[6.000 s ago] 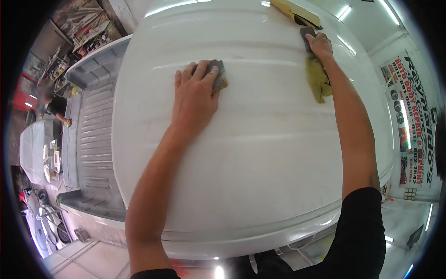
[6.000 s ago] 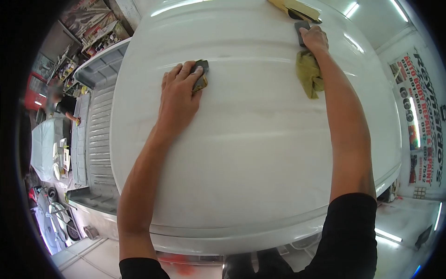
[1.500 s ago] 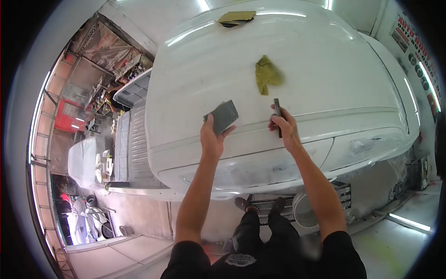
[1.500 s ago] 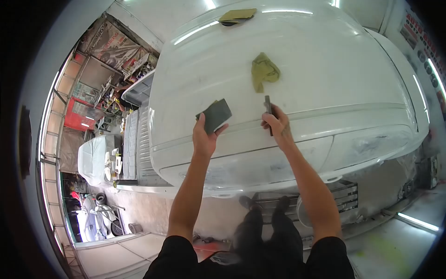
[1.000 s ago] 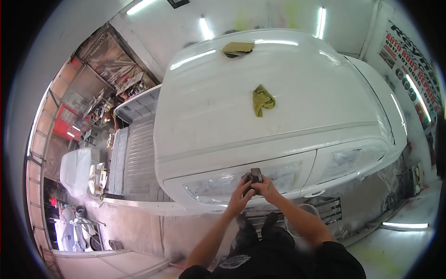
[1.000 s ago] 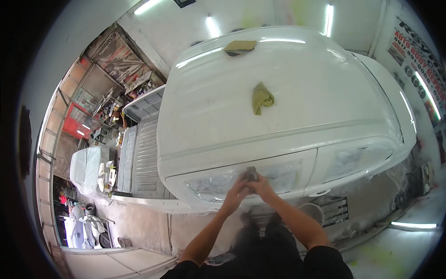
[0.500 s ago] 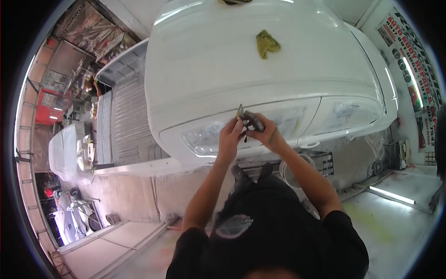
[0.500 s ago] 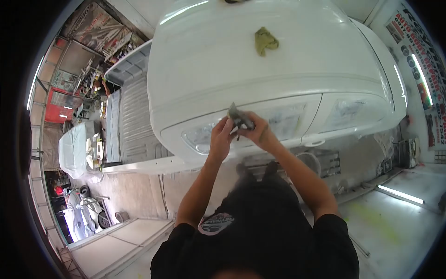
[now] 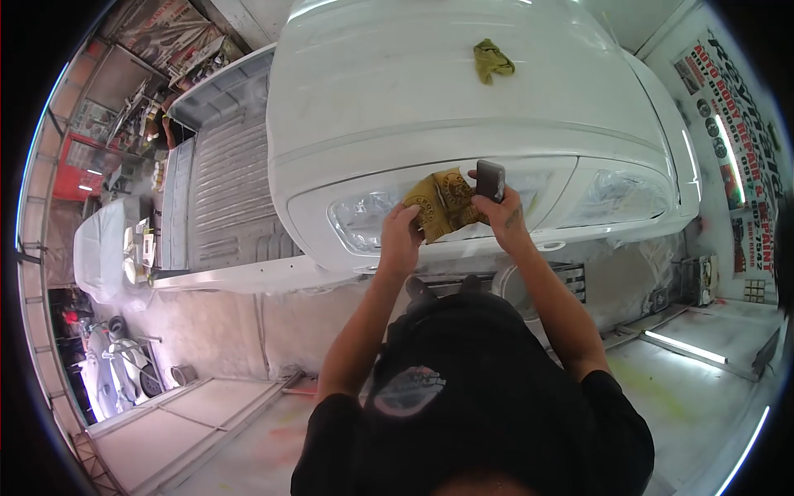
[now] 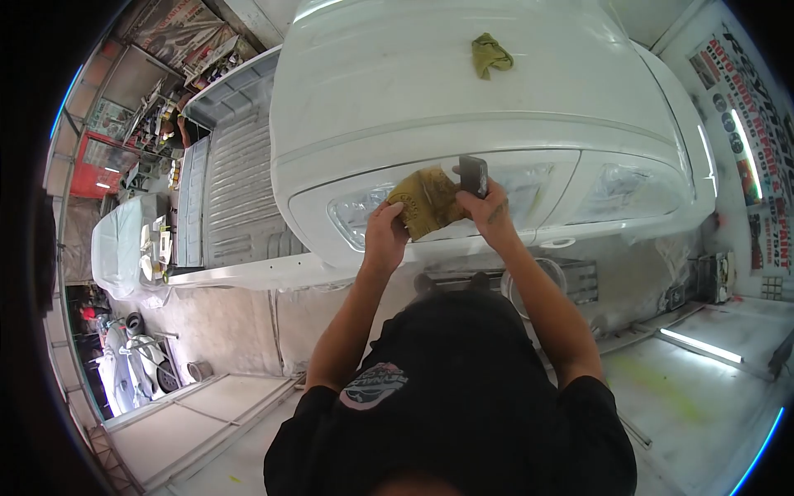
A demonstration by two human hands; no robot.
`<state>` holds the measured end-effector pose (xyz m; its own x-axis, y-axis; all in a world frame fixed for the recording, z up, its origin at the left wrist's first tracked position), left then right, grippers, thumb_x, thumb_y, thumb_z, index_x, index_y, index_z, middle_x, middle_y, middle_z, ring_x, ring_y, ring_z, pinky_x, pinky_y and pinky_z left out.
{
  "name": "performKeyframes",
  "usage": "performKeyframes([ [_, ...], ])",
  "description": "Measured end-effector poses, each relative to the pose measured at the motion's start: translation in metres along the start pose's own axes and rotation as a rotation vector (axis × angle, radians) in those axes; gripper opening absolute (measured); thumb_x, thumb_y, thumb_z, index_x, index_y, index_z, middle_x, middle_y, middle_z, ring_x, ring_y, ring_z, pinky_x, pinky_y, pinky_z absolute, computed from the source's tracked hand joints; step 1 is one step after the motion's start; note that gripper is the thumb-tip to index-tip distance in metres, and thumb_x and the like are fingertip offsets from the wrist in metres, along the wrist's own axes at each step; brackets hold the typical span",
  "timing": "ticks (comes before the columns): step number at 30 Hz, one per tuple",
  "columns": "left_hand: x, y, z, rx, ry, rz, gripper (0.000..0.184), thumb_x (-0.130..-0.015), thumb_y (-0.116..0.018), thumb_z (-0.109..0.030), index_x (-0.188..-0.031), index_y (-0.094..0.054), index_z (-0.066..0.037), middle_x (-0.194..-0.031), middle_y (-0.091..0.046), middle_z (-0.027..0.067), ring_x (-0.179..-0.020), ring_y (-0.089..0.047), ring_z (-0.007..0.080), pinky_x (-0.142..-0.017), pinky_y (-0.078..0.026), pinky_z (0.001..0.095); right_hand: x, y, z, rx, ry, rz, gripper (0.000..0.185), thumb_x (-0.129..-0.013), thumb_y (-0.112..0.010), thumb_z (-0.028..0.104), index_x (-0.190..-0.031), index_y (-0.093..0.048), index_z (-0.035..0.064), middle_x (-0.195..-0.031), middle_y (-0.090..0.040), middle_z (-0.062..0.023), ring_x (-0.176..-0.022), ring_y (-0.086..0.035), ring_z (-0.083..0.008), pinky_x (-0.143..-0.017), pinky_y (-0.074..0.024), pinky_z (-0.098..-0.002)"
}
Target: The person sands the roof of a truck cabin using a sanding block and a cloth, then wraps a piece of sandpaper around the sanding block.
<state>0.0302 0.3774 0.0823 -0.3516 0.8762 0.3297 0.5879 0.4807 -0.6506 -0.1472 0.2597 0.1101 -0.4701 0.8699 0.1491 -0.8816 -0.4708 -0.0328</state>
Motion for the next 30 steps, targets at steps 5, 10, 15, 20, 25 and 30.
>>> performKeyframes([
  [5,0.008,0.004,-0.007,0.185,-0.032,0.058,0.038,-0.098,-0.048,-0.008,-0.133,-0.054,0.008,-0.128,-0.064,0.0177,-0.119,-0.064,0.0283,-0.103,-0.053,0.0449,-0.001,0.0,-0.006,-0.054,0.046,-0.054,0.041,-0.087,-0.065,0.007,-0.128,-0.069,0.0025,-0.087,-0.062,0.0009,-0.077,-0.054,-0.0081,-0.068,-0.0462,-0.0258],
  [10,0.01,0.005,-0.021,0.058,-0.039,0.142,0.041,-0.1,-0.052,-0.01,-0.138,-0.053,0.005,-0.127,-0.066,0.0153,-0.112,-0.068,0.0244,-0.093,-0.058,0.0393,0.003,-0.002,0.006,-0.027,0.057,0.002,0.044,-0.087,-0.064,0.007,-0.13,-0.068,0.0036,-0.087,-0.062,0.001,-0.079,-0.055,-0.0113,-0.073,-0.0481,-0.0285],
  [15,0.01,0.002,-0.027,-0.087,-0.012,0.085,0.035,-0.103,-0.058,-0.015,-0.133,-0.061,0.002,-0.116,-0.071,0.0099,-0.099,-0.071,0.0188,-0.085,-0.059,0.0334,0.001,-0.002,0.02,0.281,0.224,-0.018,0.044,-0.088,-0.064,0.008,-0.131,-0.064,0.0012,-0.085,-0.064,-0.0069,-0.08,-0.06,-0.0162,-0.077,-0.0501,-0.03],
  [20,0.0,0.009,-0.013,-0.514,-0.371,-0.085,0.031,-0.104,-0.06,-0.015,-0.129,-0.066,0.003,-0.118,-0.072,0.0098,-0.093,-0.069,0.0138,-0.083,-0.056,0.0302,0.001,-0.021,0.014,0.56,0.489,-0.252,0.04,-0.091,-0.069,0.013,-0.127,-0.063,-0.0019,-0.088,-0.066,-0.0124,-0.077,-0.062,-0.0185,-0.075,-0.0518,-0.0324],
  [25,0.034,-0.026,-0.018,-1.087,-0.726,-0.032,0.042,-0.091,-0.068,-0.005,-0.133,-0.067,-0.003,-0.143,-0.058,0.0225,-0.118,-0.064,0.0396,-0.096,-0.054,0.0402,0.017,-0.046,0.028,-0.062,0.069,0.025,0.035,-0.094,-0.073,0.016,-0.123,-0.065,-0.0005,-0.098,-0.068,-0.0136,-0.084,-0.07,-0.0194,-0.076,-0.0566,-0.0371],
  [30,0.049,-0.034,-0.01,-1.386,-0.98,0.173,0.042,-0.087,-0.072,-0.003,-0.128,-0.07,-0.004,-0.148,-0.053,0.0226,-0.134,-0.052,0.0445,-0.107,-0.047,0.0474,-0.014,-0.018,-0.038,-0.025,0.358,0.105,0.022,-0.094,-0.07,0.011,-0.112,-0.068,-0.0021,-0.106,-0.07,-0.0118,-0.093,-0.071,-0.0212,-0.081,-0.0591,-0.0346],
])
Point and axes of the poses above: each hand's wrist, its own x-axis away from the middle knuckle, its own y-axis out of the back of the hand, z = x × y, the point moved 1 cm from there along -x, towards the middle knuckle
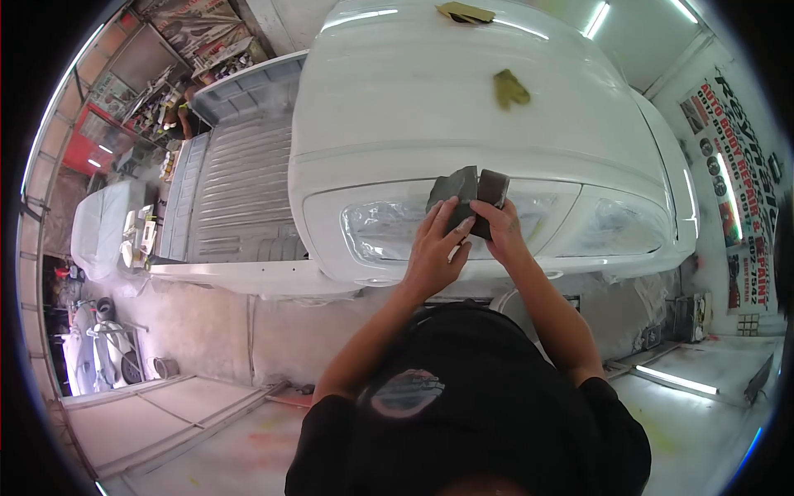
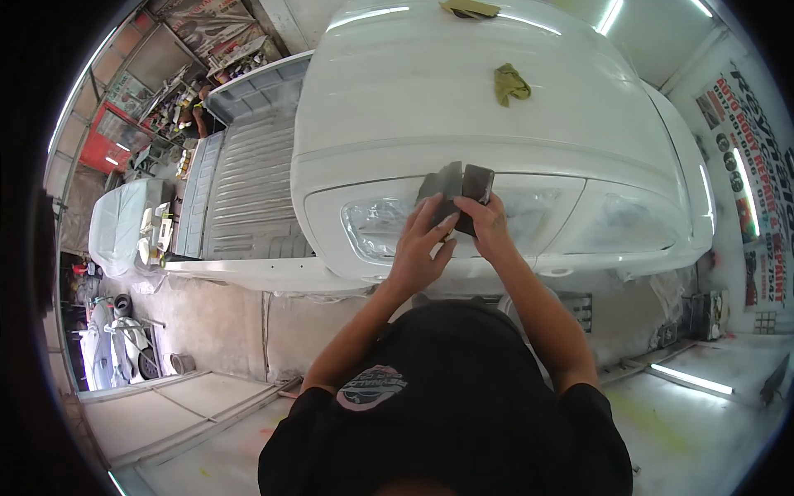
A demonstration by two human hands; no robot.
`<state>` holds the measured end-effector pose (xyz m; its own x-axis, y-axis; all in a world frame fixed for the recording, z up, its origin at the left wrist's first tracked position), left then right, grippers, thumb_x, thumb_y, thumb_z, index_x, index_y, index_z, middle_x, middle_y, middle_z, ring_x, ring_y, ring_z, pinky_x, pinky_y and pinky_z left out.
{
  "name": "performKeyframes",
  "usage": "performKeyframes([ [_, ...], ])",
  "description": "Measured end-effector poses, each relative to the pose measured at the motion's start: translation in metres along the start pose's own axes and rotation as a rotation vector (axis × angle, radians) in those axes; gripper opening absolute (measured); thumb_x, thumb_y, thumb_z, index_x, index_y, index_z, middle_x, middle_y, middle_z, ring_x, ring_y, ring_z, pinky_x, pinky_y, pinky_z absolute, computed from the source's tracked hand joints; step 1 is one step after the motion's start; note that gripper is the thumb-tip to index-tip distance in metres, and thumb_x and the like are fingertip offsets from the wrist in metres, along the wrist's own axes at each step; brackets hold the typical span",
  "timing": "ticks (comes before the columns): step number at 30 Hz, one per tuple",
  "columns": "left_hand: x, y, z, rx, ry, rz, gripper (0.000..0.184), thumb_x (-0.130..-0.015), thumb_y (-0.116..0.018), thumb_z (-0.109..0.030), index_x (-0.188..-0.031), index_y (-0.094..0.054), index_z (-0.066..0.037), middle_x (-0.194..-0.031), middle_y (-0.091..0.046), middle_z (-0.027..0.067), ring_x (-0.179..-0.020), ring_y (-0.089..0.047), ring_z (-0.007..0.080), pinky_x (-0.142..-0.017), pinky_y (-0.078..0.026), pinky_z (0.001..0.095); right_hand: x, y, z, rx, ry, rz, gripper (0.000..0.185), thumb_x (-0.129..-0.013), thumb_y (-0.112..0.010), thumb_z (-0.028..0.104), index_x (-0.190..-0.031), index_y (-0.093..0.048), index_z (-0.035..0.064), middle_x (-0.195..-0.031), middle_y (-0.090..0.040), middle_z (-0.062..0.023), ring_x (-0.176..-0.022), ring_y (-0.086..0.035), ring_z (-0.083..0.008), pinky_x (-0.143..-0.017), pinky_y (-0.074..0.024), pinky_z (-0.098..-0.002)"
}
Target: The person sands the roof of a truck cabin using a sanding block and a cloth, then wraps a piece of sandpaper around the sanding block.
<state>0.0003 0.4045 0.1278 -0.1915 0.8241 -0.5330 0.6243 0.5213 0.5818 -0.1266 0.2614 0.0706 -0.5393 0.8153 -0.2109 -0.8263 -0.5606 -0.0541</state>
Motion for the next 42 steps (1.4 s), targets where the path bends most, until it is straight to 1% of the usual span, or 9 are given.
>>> performKeyframes([
  [5,0.011,0.012,0.007,0.152,0.078,-0.09,0.033,-0.091,-0.07,-0.004,-0.124,-0.071,-0.002,-0.141,-0.058,0.0214,-0.125,-0.059,0.0394,-0.1,-0.052,0.0449,0.001,0.0,0.008,-0.318,-0.254,-0.021,0.017,-0.091,-0.068,0.004,-0.107,-0.07,-0.0027,-0.104,-0.072,-0.0094,-0.095,-0.07,-0.0182,-0.082,-0.0583,-0.0345],
  [8,0.008,0.016,0.019,0.209,0.364,-0.154,0.029,-0.096,-0.067,-0.008,-0.124,-0.07,0.0,-0.134,-0.061,0.0217,-0.116,-0.063,0.0382,-0.097,-0.053,0.0432,0.001,-0.013,0.029,-0.468,-0.362,-0.014,0.02,-0.089,-0.068,0.003,-0.107,-0.071,-0.0021,-0.102,-0.072,-0.0085,-0.094,-0.069,-0.0163,-0.081,-0.0571,-0.0324],
  [12,0.009,0.013,0.034,0.579,0.62,-0.14,0.028,-0.103,-0.063,-0.016,-0.125,-0.068,0.002,-0.121,-0.068,0.0127,-0.102,-0.068,0.0193,-0.083,-0.057,0.0311,0.002,-0.017,0.033,-0.308,-0.354,0.06,0.021,-0.09,-0.068,0.006,-0.109,-0.072,-0.0019,-0.098,-0.073,-0.0072,-0.091,-0.068,-0.0132,-0.081,-0.0549,-0.0285],
  [21,0.01,0.003,0.038,1.083,0.738,-0.145,0.033,-0.107,-0.059,-0.023,-0.127,-0.061,0.003,-0.114,-0.07,0.0079,-0.101,-0.065,0.0126,-0.092,-0.054,0.0301,0.0,-0.043,0.053,-0.146,-0.435,0.313,0.024,-0.102,-0.061,0.023,-0.108,-0.071,0.0015,-0.088,-0.069,-0.0009,-0.081,-0.06,-0.0091,-0.075,-0.0497,-0.0275],
  [24,0.011,0.003,0.041,1.303,0.841,-0.263,0.04,-0.108,-0.055,-0.029,-0.138,-0.056,-0.002,-0.123,-0.065,0.0082,-0.11,-0.064,0.0169,-0.099,-0.052,0.0333,-0.006,-0.041,0.048,-0.127,-0.444,0.297,0.032,-0.102,-0.059,0.025,-0.119,-0.068,-0.0017,-0.096,-0.067,-0.0069,-0.086,-0.061,-0.0154,-0.078,-0.05,-0.0303],
  [30,0.01,0.0,0.03,0.894,0.974,-0.32,0.037,-0.11,-0.05,-0.032,-0.123,-0.063,-0.001,-0.111,-0.068,0.0076,-0.101,-0.061,0.014,-0.091,-0.051,0.0318,-0.006,-0.07,0.062,0.652,0.18,0.187,0.054,-0.096,-0.064,0.023,-0.141,-0.054,-0.0056,-0.122,-0.06,-0.0196,-0.108,-0.064,-0.0334,-0.093,-0.0514,-0.0405],
  [34,0.02,-0.021,0.044,0.971,0.912,-0.341,0.039,-0.11,-0.048,-0.039,-0.107,-0.067,-0.006,-0.092,-0.063,0.0015,-0.087,-0.055,0.0118,-0.08,-0.048,0.0312,-0.005,-0.078,0.052,0.648,0.236,0.241,0.064,-0.09,-0.069,0.02,-0.146,-0.05,-0.0042,-0.125,-0.06,-0.0241,-0.113,-0.06,-0.0417,-0.097,-0.0497,-0.046],
  [39,0.032,-0.001,0.065,1.698,0.755,-0.23,0.047,-0.109,-0.046,-0.043,-0.146,-0.047,-0.014,-0.133,-0.06,0.0057,-0.122,-0.058,0.0192,-0.102,-0.049,0.0408,-0.008,-0.102,0.056,0.609,0.271,0.216,0.058,-0.088,-0.072,0.02,-0.139,-0.055,-0.0024,-0.122,-0.063,-0.0236,-0.115,-0.06,-0.0423,-0.098,-0.0492,-0.0475],
  [42,0.033,0.02,0.054,1.713,0.737,-0.321,0.047,-0.109,-0.043,-0.036,-0.152,-0.04,-0.018,-0.141,-0.055,0.006,-0.129,-0.054,0.0213,-0.108,-0.045,0.0459,-0.011,-0.109,0.055,0.612,0.291,0.28,0.049,-0.086,-0.073,0.016,-0.129,-0.058,-0.002,-0.122,-0.063,-0.0237,-0.113,-0.061,-0.0431,-0.097,-0.0492,-0.049],
])
Point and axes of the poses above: each hand's wrist, its own x-axis away from the middle knuckle, its own y-axis out of the back of the hand, z = x × y, the point moved 1 cm from there along -x, towards the middle knuckle
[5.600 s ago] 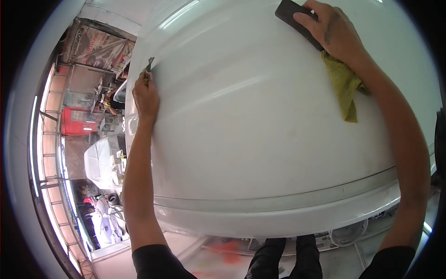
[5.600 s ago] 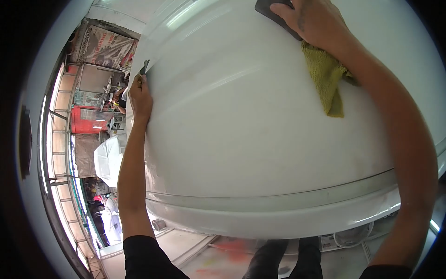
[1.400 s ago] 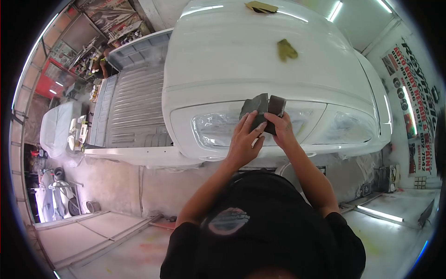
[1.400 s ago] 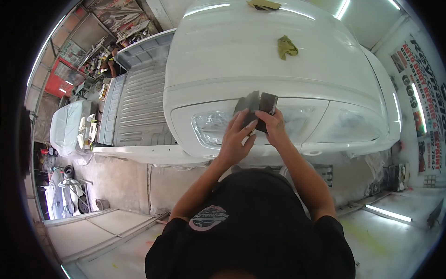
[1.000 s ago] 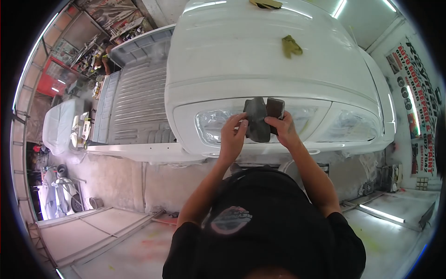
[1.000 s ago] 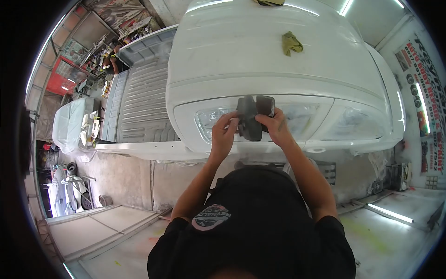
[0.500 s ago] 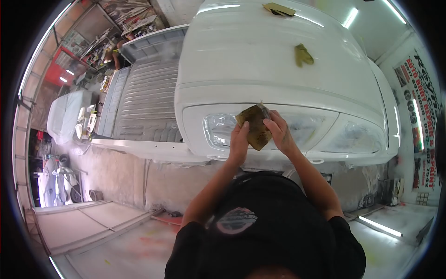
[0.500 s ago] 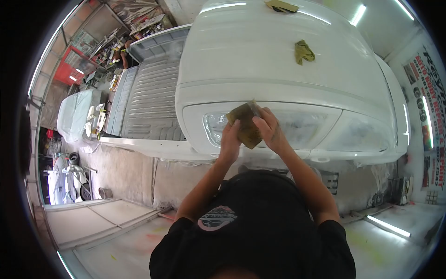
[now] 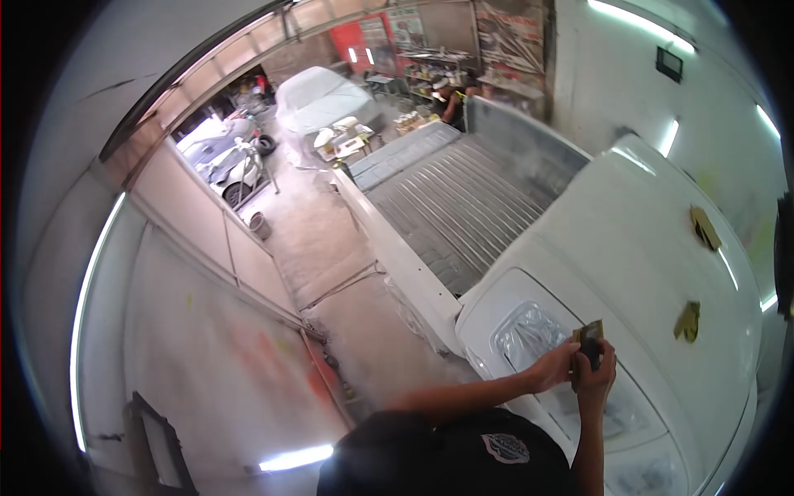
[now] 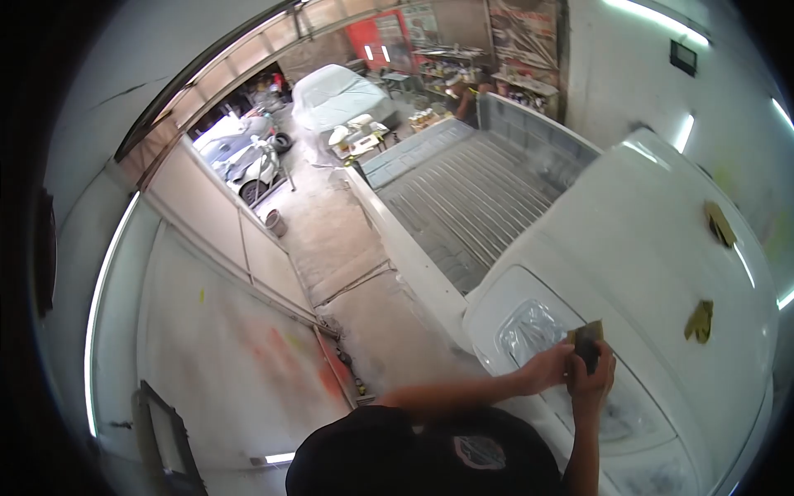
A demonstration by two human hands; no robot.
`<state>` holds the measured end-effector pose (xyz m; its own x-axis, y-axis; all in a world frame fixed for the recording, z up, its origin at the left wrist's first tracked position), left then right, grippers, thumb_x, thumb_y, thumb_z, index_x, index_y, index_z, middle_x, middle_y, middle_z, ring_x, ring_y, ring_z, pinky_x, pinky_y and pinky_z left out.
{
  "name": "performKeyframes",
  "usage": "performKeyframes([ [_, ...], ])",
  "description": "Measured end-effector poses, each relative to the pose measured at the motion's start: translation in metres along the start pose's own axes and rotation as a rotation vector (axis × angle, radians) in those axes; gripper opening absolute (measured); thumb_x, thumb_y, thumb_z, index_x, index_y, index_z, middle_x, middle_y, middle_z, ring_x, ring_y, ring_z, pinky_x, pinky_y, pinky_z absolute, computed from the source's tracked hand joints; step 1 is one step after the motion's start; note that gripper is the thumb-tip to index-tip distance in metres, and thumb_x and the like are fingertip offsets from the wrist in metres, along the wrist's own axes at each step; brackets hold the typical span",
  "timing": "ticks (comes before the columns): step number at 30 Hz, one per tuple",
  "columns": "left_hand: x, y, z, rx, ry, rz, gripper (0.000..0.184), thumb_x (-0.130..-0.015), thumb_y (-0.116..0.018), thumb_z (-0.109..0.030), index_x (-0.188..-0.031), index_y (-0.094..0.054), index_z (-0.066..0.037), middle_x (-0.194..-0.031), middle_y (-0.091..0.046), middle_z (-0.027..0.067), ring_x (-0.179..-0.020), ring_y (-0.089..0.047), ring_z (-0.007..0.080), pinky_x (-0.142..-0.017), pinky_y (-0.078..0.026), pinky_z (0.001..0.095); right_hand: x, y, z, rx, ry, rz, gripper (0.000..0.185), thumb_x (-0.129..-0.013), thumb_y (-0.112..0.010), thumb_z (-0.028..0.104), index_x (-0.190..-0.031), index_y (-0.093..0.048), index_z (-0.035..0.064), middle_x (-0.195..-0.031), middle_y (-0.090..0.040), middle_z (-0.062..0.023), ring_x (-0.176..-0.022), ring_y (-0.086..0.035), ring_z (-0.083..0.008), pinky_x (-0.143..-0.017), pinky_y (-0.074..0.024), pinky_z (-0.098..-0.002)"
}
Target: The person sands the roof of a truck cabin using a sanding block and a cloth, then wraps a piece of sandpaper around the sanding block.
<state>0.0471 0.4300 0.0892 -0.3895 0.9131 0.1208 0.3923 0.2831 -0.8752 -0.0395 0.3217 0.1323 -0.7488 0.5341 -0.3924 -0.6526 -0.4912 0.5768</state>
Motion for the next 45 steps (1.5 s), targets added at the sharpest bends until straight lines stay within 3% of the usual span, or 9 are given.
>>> performKeyframes([
  [6,0.009,0.025,-0.023,0.196,0.004,0.231,0.05,-0.109,-0.045,-0.029,-0.153,-0.039,-0.007,-0.143,-0.055,0.0112,-0.13,-0.056,0.0276,-0.111,-0.046,0.0507,-0.018,-0.007,0.016,-0.055,0.099,0.003,0.038,-0.089,-0.067,0.014,-0.122,-0.061,-0.0029,-0.12,-0.063,-0.0201,-0.106,-0.064,-0.0372,-0.089,-0.0525,-0.0445],
  [19,0.028,-0.011,-0.058,-0.562,-0.461,-0.216,0.043,-0.098,-0.069,-0.011,-0.138,-0.061,0.0,-0.126,-0.067,0.0119,-0.114,-0.067,0.0218,-0.096,-0.057,0.0374,-0.032,-0.007,0.058,-0.225,0.232,0.178,0.044,-0.089,-0.045,0.004,-0.127,-0.066,-0.0075,-0.122,-0.064,-0.025,-0.109,-0.065,-0.0401,-0.094,-0.052,-0.0444],
  [29,0.018,0.029,-0.046,-0.573,-0.472,-0.28,0.051,-0.094,-0.074,-0.015,-0.136,-0.049,-0.001,-0.12,-0.067,0.014,-0.11,-0.066,0.0211,-0.095,-0.055,0.036,-0.05,0.009,0.073,0.067,0.407,0.247,0.031,-0.085,-0.062,0.0,-0.114,-0.071,-0.003,-0.112,-0.068,-0.0233,-0.1,-0.066,-0.0427,-0.088,-0.0532,-0.049],
  [32,0.02,0.041,-0.048,-0.476,-0.41,-0.35,0.056,-0.094,-0.076,-0.021,-0.138,-0.046,-0.002,-0.118,-0.067,0.0136,-0.107,-0.066,0.0201,-0.091,-0.054,0.0359,-0.067,0.037,0.108,0.058,0.434,0.363,0.029,-0.083,-0.067,0.001,-0.111,-0.073,-0.0011,-0.106,-0.07,-0.021,-0.096,-0.068,-0.0386,-0.085,-0.0546,-0.0477],
  [35,0.027,0.06,-0.054,-0.437,-0.414,-0.432,0.059,-0.093,-0.077,-0.025,-0.139,-0.046,-0.002,-0.116,-0.067,0.0131,-0.104,-0.066,0.0197,-0.088,-0.054,0.0354,-0.064,0.073,0.153,-0.108,0.224,1.009,0.023,-0.086,-0.074,0.007,-0.108,-0.075,0.0026,-0.1,-0.074,-0.0153,-0.09,-0.072,-0.03,-0.076,-0.0578,-0.0394],
  [37,0.032,0.079,-0.059,-0.424,-0.442,-0.477,0.059,-0.093,-0.077,-0.025,-0.139,-0.047,-0.002,-0.116,-0.067,0.0133,-0.103,-0.066,0.0201,-0.085,-0.055,0.0357,-0.056,0.09,0.169,-0.262,0.513,1.213,0.018,-0.092,-0.071,0.01,-0.105,-0.075,-0.0015,-0.102,-0.075,-0.0166,-0.094,-0.074,-0.0299,-0.078,-0.0588,-0.0363],
  [40,0.05,0.093,-0.072,-0.405,-0.432,-0.583,0.058,-0.093,-0.077,-0.023,-0.138,-0.048,-0.003,-0.116,-0.067,0.0137,-0.103,-0.067,0.0201,-0.082,-0.057,0.0362,-0.047,0.118,0.211,-0.478,0.587,1.248,0.021,-0.078,-0.083,0.004,-0.099,-0.077,0.0003,-0.095,-0.076,-0.0147,-0.086,-0.075,-0.0284,-0.078,-0.0598,-0.0334],
  [43,0.06,0.099,-0.079,-0.353,-0.416,-0.635,0.052,-0.094,-0.076,-0.02,-0.134,-0.05,0.0,-0.114,-0.068,0.0142,-0.099,-0.07,0.0207,-0.08,-0.059,0.0367,-0.027,0.111,0.223,-0.9,0.913,1.217,0.054,-0.088,-0.072,0.043,-0.1,-0.074,-0.0098,-0.09,-0.068,-0.0177,-0.067,-0.063,-0.0312,-0.066,-0.0505,-0.0426],
  [45,0.064,0.096,-0.082,-0.375,-0.417,-0.66,0.053,-0.094,-0.077,-0.021,-0.134,-0.049,0.002,-0.111,-0.068,0.0142,-0.095,-0.07,0.0198,-0.077,-0.06,0.0358,-0.034,0.116,0.258,-0.949,0.945,1.242,0.047,-0.087,-0.075,0.035,-0.102,-0.074,-0.0097,-0.09,-0.068,-0.0184,-0.068,-0.063,-0.0289,-0.062,-0.0491,-0.0406],
])
Point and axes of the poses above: each hand's wrist, its own x-axis away from the middle knuckle, its own y-axis out of the back of the hand, z = x × y, the point moved 1 cm from there along -x, towards the middle knuckle
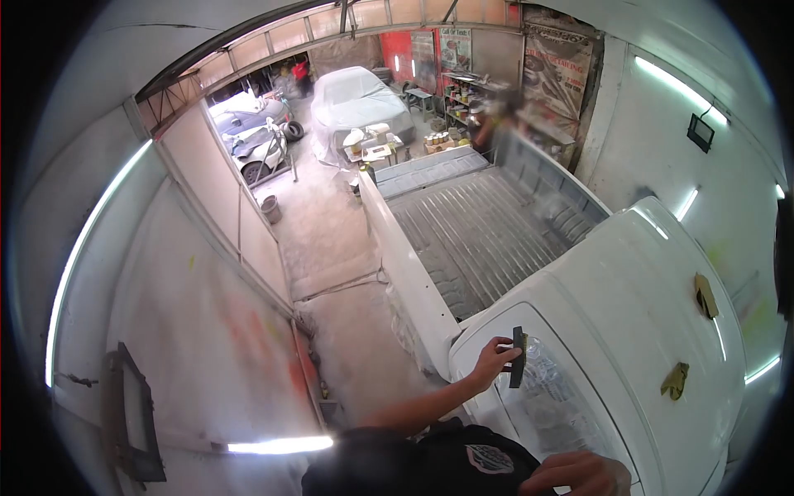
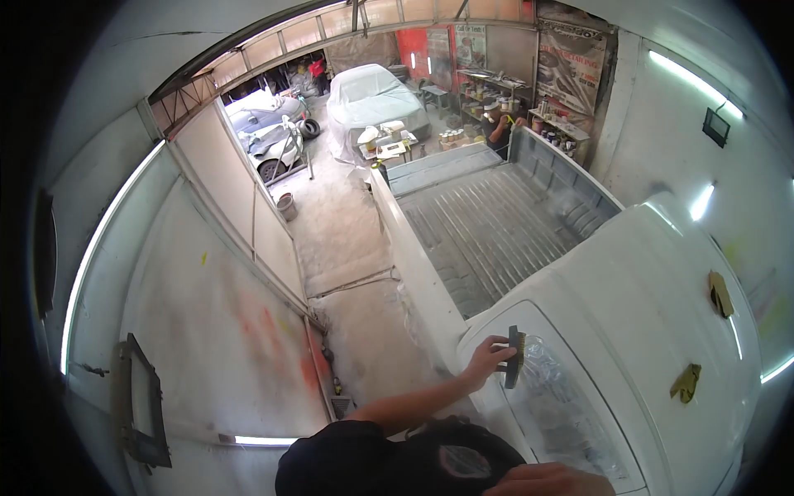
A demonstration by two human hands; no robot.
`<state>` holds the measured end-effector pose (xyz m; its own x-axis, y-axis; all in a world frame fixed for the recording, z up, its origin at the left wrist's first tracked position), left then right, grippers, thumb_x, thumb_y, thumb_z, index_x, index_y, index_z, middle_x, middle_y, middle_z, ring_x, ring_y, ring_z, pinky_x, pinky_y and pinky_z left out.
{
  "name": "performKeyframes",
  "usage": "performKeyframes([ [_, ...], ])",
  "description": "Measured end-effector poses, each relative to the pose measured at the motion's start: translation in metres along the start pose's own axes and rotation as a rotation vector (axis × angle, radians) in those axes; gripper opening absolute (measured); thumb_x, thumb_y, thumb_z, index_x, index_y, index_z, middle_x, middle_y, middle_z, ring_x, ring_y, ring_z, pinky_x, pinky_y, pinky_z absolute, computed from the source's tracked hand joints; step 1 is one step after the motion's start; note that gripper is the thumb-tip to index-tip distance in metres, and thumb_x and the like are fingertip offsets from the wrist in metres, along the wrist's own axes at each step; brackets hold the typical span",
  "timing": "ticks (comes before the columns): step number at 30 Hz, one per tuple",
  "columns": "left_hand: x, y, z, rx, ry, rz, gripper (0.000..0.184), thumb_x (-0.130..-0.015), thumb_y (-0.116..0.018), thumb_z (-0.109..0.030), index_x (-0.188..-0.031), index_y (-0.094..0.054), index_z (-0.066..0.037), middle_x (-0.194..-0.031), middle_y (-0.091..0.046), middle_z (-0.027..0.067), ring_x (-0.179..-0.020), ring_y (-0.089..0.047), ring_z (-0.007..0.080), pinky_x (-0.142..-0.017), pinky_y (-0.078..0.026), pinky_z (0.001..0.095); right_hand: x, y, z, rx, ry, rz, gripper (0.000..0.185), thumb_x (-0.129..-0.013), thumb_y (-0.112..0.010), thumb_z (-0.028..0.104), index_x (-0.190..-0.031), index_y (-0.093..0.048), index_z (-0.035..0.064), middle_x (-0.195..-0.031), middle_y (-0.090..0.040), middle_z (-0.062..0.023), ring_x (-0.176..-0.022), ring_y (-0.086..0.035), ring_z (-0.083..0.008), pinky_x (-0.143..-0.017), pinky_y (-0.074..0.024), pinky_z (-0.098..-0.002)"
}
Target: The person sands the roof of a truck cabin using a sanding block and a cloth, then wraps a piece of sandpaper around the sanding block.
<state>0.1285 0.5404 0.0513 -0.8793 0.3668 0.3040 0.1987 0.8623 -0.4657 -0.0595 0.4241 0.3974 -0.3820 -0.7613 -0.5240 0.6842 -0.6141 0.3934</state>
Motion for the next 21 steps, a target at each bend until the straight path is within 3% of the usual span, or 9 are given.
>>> performKeyframes([
  [4,-0.003,0.004,0.003,-0.013,-0.006,0.012,0.053,-0.094,-0.077,-0.02,-0.134,-0.049,0.001,-0.111,-0.068,0.0136,-0.095,-0.07,0.0194,-0.078,-0.06,0.0359,-0.004,0.004,0.0,-0.021,0.091,-0.015,0.028,-0.088,-0.079,0.014,-0.105,-0.074,-0.0088,-0.092,-0.069,-0.0191,-0.069,-0.064,-0.0266,-0.058,-0.0469,-0.0371],
  [7,-0.002,0.005,0.004,-0.034,0.001,0.007,0.052,-0.094,-0.077,-0.019,-0.133,-0.05,0.001,-0.111,-0.068,0.0133,-0.096,-0.07,0.0194,-0.078,-0.06,0.0362,0.005,-0.005,-0.006,0.052,0.042,-0.009,0.022,-0.086,-0.078,0.002,-0.105,-0.074,-0.0081,-0.092,-0.069,-0.0185,-0.071,-0.065,-0.0274,-0.06,-0.0487,-0.0365],
  [16,0.007,0.007,0.006,-0.06,-0.016,-0.011,0.051,-0.093,-0.078,-0.018,-0.132,-0.051,0.001,-0.111,-0.069,0.0134,-0.095,-0.07,0.0194,-0.079,-0.06,0.0362,0.009,-0.006,-0.014,0.016,0.024,0.045,0.024,-0.084,-0.08,0.003,-0.105,-0.075,-0.005,-0.096,-0.071,-0.0178,-0.078,-0.068,-0.0308,-0.064,-0.053,-0.038],
  [19,0.005,0.014,0.011,-0.068,-0.019,-0.012,0.053,-0.092,-0.079,-0.02,-0.132,-0.051,0.001,-0.111,-0.069,0.0132,-0.095,-0.07,0.0195,-0.078,-0.06,0.0362,0.011,-0.008,-0.018,0.009,0.059,-0.035,0.021,-0.084,-0.08,0.003,-0.103,-0.076,-0.0059,-0.097,-0.071,-0.019,-0.077,-0.068,-0.0289,-0.063,-0.0528,-0.0374],
  [21,0.005,0.018,0.018,-0.098,-0.004,-0.015,0.055,-0.091,-0.08,-0.021,-0.132,-0.052,0.0,-0.111,-0.069,0.0127,-0.096,-0.07,0.0202,-0.077,-0.06,0.037,0.026,-0.014,-0.021,-0.061,-0.115,-0.311,0.016,-0.086,-0.08,0.007,-0.095,-0.075,-0.0048,-0.087,-0.073,-0.0179,-0.074,-0.072,-0.03,-0.069,-0.0579,-0.0376],
])
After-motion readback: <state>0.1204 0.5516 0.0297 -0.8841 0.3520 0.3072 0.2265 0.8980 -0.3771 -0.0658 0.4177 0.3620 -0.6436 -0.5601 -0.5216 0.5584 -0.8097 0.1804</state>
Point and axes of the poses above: each hand's wrist, its own x-axis away from the middle knuckle, its own y-axis out of the back of the hand, z = x × y, the point moved 1 cm from there along -x, towards the middle knuckle
